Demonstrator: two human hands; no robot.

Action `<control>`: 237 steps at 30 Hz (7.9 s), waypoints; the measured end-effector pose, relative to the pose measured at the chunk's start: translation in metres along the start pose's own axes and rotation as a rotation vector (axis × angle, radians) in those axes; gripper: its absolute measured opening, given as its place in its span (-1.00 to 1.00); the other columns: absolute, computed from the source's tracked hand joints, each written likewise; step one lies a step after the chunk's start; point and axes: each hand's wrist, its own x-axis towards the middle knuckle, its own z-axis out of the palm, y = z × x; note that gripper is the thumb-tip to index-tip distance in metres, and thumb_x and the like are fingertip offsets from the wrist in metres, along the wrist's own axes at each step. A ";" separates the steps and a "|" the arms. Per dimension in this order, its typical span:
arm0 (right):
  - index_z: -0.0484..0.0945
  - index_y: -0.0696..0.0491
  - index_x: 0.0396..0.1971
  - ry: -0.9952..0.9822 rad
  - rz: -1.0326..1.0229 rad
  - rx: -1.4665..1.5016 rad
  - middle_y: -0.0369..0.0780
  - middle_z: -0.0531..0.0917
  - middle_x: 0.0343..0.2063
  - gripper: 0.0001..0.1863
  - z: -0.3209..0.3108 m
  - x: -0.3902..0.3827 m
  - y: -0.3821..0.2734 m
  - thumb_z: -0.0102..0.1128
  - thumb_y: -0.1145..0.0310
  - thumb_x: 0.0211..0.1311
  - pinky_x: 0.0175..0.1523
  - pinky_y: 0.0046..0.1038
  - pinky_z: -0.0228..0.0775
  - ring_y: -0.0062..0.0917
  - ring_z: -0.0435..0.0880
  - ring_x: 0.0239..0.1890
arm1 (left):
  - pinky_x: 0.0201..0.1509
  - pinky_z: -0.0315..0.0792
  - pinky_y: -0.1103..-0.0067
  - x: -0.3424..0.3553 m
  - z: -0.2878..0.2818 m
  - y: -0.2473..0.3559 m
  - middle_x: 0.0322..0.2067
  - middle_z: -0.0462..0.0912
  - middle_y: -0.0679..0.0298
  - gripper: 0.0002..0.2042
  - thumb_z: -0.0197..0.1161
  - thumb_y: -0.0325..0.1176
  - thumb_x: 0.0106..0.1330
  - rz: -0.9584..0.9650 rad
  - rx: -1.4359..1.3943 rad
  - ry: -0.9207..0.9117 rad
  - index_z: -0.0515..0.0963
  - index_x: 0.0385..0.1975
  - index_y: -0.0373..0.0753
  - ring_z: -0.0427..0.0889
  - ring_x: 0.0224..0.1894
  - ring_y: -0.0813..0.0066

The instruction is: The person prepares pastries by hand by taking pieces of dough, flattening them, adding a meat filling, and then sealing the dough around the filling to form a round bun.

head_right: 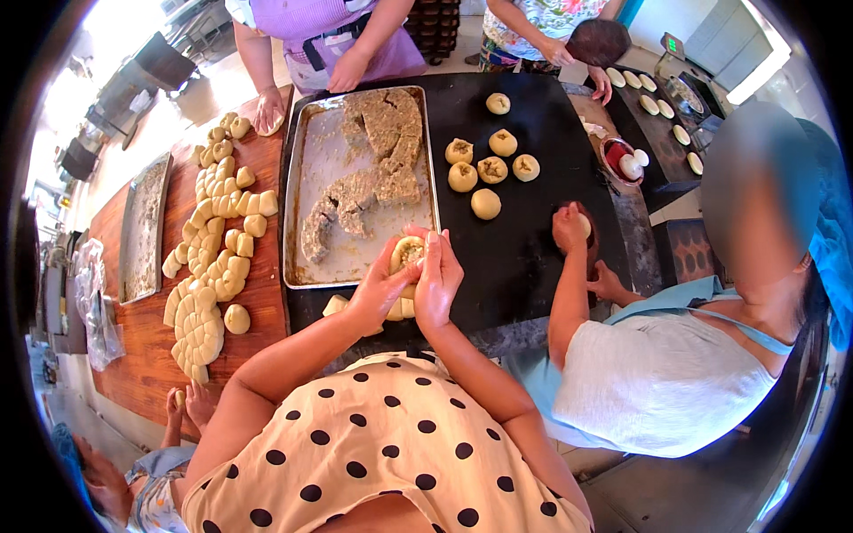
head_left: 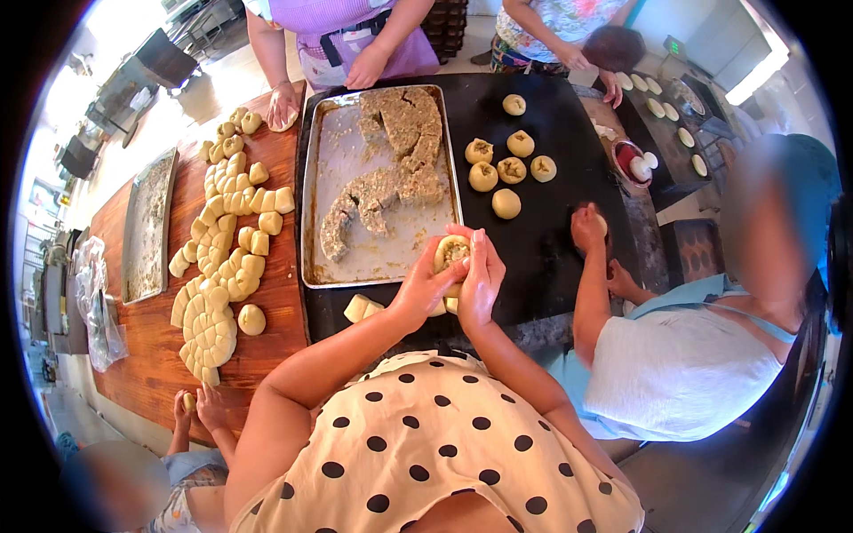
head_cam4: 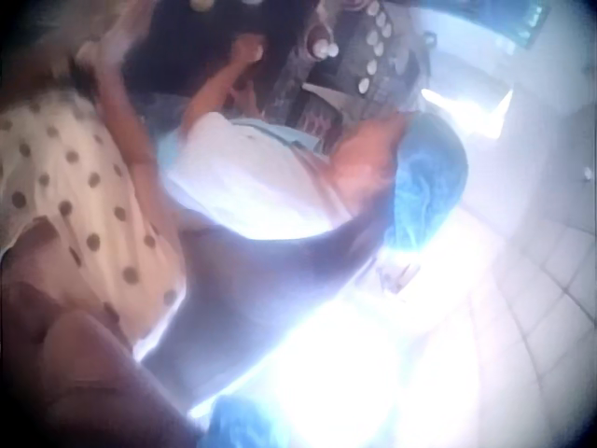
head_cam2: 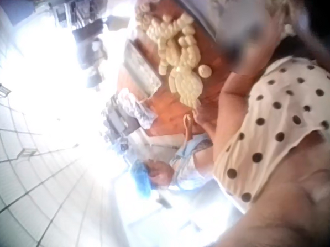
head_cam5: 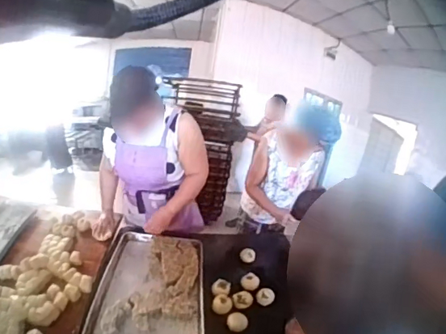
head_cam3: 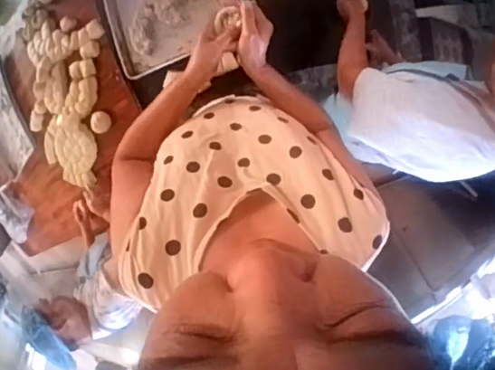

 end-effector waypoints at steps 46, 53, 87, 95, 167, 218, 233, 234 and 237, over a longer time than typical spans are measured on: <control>0.10 0.17 0.32 -0.164 -0.496 -0.439 0.01 0.39 0.23 0.08 -0.028 -0.022 0.021 0.63 0.38 -0.22 0.33 -0.22 0.26 -0.14 0.39 0.27 | 0.20 0.47 0.43 -0.020 0.007 0.004 0.11 0.51 0.23 -0.47 0.28 -0.19 0.35 -0.153 -0.723 -0.076 0.32 0.25 -0.24 0.50 0.17 0.36; 0.24 0.15 0.24 -0.448 -0.550 -0.383 -0.03 0.51 0.11 0.00 -0.047 -0.017 -0.020 0.64 0.29 -0.27 0.33 -0.14 0.27 -0.07 0.45 0.21 | 0.23 0.45 0.45 -0.036 -0.006 0.035 0.10 0.50 0.20 -0.49 0.27 -0.39 0.33 -0.337 -0.290 -0.220 0.29 0.25 -0.27 0.52 0.16 0.43; 0.48 0.16 0.05 -0.338 -0.722 -0.364 -0.10 0.62 -0.07 -0.27 -0.036 -0.019 -0.041 0.53 0.46 -0.29 0.18 -0.25 0.45 -0.17 0.61 0.02 | 0.27 0.30 0.57 -0.048 0.012 0.059 0.13 0.47 0.26 -0.49 0.14 -0.20 0.46 -0.084 0.297 -0.102 0.26 0.31 -0.27 0.43 0.15 0.57; 0.52 0.19 0.01 -0.350 -0.600 -0.221 -0.07 0.63 -0.05 -0.42 -0.037 -0.025 -0.030 0.46 0.48 -0.13 0.30 -0.22 0.35 -0.19 0.61 0.05 | 0.00 0.41 0.49 -0.052 0.006 0.054 -0.19 0.61 0.17 -0.57 0.01 -0.05 0.50 0.058 0.490 -0.123 0.44 0.08 -0.32 0.53 -0.11 0.52; 0.52 0.13 -0.22 -0.220 -0.498 -0.167 -0.15 0.70 -0.26 -0.73 -0.007 -0.027 -0.014 0.34 0.50 0.06 0.17 -0.21 0.42 -0.28 0.68 -0.18 | 0.17 0.47 0.40 -0.031 0.001 -0.014 -0.06 0.57 0.25 -0.55 -0.05 0.08 0.48 -0.202 -0.776 0.178 0.47 0.02 -0.19 0.57 0.06 0.35; 0.49 0.21 0.11 -0.370 -0.600 -0.313 0.09 0.47 0.18 -0.39 -0.025 0.019 -0.001 0.43 0.26 0.07 0.30 -0.14 0.27 -0.03 0.45 0.24 | 0.16 0.51 0.41 0.031 -0.006 0.029 0.03 0.57 0.11 -0.56 -0.16 -0.07 0.52 -0.503 -0.162 0.044 0.42 0.08 -0.32 0.61 0.01 0.30; 0.52 0.27 0.07 -0.203 -0.221 -0.127 0.01 0.52 0.16 -0.45 -0.016 0.009 0.036 -0.21 0.07 0.52 0.34 -0.25 0.23 -0.16 0.47 0.23 | 0.22 0.43 0.36 0.025 0.003 0.011 0.04 0.56 0.16 -0.52 -0.11 0.05 0.50 -0.383 -0.498 0.182 0.44 0.10 -0.22 0.55 0.11 0.27; 0.48 0.29 0.12 -0.191 -0.028 0.006 0.00 0.49 0.19 -0.39 -0.015 0.009 0.037 -0.25 0.01 0.52 0.37 -0.26 0.18 -0.19 0.42 0.28 | 0.23 0.43 0.35 0.025 0.001 0.015 0.04 0.56 0.16 -0.52 -0.10 0.05 0.50 -0.373 -0.541 0.129 0.44 0.11 -0.22 0.55 0.11 0.27; 0.32 0.24 0.28 -0.287 -0.143 0.128 -0.01 0.42 0.26 -0.29 -0.010 0.006 0.026 -0.21 -0.11 0.47 0.41 -0.30 0.07 -0.29 0.29 0.36 | 0.23 0.44 0.32 0.029 -0.009 -0.010 0.05 0.56 0.14 -0.52 -0.03 0.06 0.46 -0.321 -0.769 0.165 0.45 0.10 -0.23 0.54 0.13 0.26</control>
